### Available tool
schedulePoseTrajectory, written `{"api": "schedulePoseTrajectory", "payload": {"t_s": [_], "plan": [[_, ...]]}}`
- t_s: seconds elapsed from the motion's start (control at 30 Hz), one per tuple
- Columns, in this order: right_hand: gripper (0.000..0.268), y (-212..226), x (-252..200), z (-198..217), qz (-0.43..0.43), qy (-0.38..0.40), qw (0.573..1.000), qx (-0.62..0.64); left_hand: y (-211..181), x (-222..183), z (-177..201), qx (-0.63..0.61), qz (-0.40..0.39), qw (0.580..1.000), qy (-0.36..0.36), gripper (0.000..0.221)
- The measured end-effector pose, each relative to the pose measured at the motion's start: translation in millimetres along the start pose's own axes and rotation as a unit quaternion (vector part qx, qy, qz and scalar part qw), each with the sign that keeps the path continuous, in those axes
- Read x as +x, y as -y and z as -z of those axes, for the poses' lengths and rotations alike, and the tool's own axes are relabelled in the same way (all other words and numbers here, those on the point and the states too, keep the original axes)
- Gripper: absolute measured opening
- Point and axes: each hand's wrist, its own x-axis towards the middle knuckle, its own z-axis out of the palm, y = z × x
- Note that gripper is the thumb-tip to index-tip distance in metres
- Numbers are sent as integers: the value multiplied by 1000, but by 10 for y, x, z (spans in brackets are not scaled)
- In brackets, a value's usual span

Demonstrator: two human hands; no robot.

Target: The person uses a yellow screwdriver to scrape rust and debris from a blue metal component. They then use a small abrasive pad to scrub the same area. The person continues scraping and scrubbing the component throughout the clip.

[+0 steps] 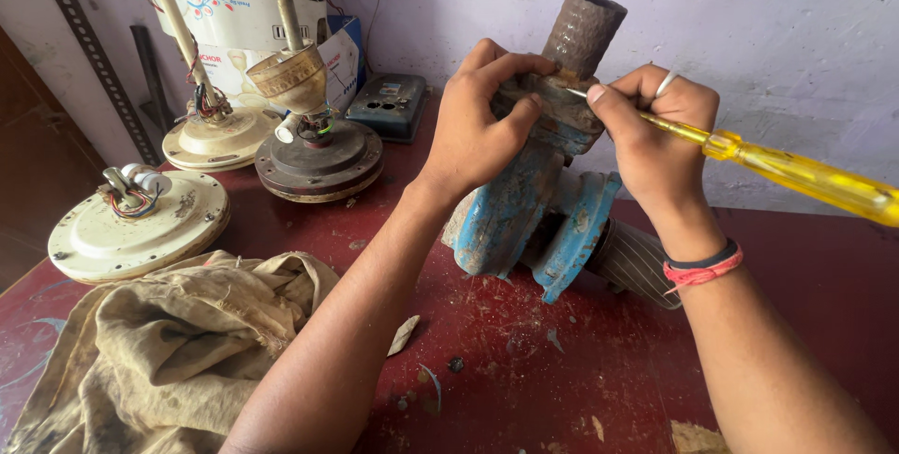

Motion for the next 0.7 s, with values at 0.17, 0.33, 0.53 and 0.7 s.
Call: {"api": "schedulePoseTrajectory", "payload": {"t_s": [0.17, 0.33, 0.53, 0.7], "plan": [[20, -12, -22, -50, -12, -9, 1000, 23, -4, 6, -3, 3, 1, 1000, -1, 35], [25, -27, -2, 7, 27, 10, 999, -18, -5, -9, 16, -10, -1, 1000, 4, 35], [25, 101, -69, -161, -10, -80, 996, 32, -22, 38, 114, -5, -8, 1000, 24, 33], [22, 259, -110, -146, -16, 47, 998, -37, -11, 68, 195, -5, 5, 999, 47, 24]]}}
